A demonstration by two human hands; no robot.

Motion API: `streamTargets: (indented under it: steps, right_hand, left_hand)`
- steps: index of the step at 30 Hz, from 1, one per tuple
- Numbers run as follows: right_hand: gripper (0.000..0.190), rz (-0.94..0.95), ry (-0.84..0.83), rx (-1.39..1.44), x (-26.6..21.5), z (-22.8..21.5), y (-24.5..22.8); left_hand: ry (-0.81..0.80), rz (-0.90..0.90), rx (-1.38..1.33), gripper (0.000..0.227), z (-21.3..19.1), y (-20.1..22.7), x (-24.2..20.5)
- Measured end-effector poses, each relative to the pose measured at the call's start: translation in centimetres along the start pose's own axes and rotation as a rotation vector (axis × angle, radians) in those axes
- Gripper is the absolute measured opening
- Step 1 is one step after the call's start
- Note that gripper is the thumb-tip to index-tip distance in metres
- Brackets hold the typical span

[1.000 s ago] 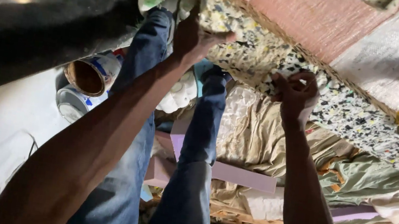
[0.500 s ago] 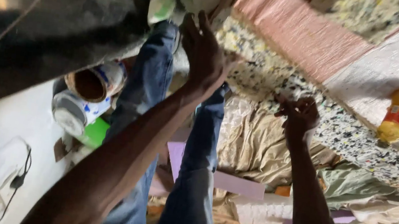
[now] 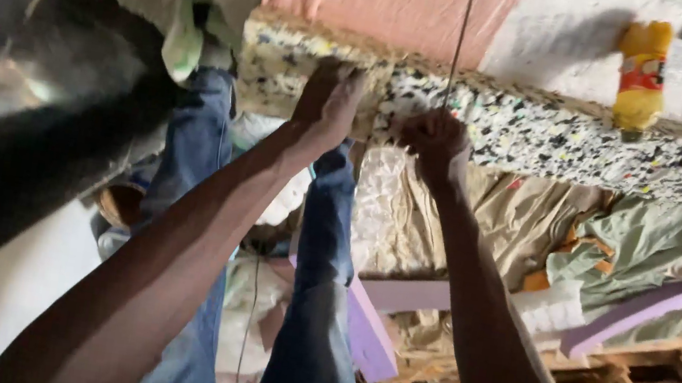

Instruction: The person applies yellow glue from a plastic bottle onto a rectangular piece of speckled foam insulation. They press the foam onto a wooden board, then use a metal tool to scrape and trim the edges. The person repeats this process with a second piece of foam, applying glue and pressing it into place.

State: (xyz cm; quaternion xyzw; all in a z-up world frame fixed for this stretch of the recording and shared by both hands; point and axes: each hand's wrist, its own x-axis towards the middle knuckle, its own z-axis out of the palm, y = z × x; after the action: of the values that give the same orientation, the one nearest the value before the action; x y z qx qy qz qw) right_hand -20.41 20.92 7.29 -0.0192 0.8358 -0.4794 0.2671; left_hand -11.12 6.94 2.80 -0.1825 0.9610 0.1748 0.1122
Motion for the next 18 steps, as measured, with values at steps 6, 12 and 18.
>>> streamTargets:
  steps: [6, 12, 18]
  right_hand:
    - [0.046, 0.037, -0.165, -0.406, 2.0, 0.1, 4.5]
    - [0.047, -0.054, -0.14, -0.49, 2.5, -4.8, 3.7]
    - [0.042, 0.186, -0.139, -0.445, 4.6, -4.2, 1.3]
  left_hand:
    - [-0.356, 0.073, 0.776, 0.028, 5.1, 0.3, 1.6]
    - [-0.365, 0.188, 1.048, 0.018, 10.7, 0.4, 2.5]
    - [-0.485, 0.285, 1.355, 0.022, 17.8, -3.3, 0.5]
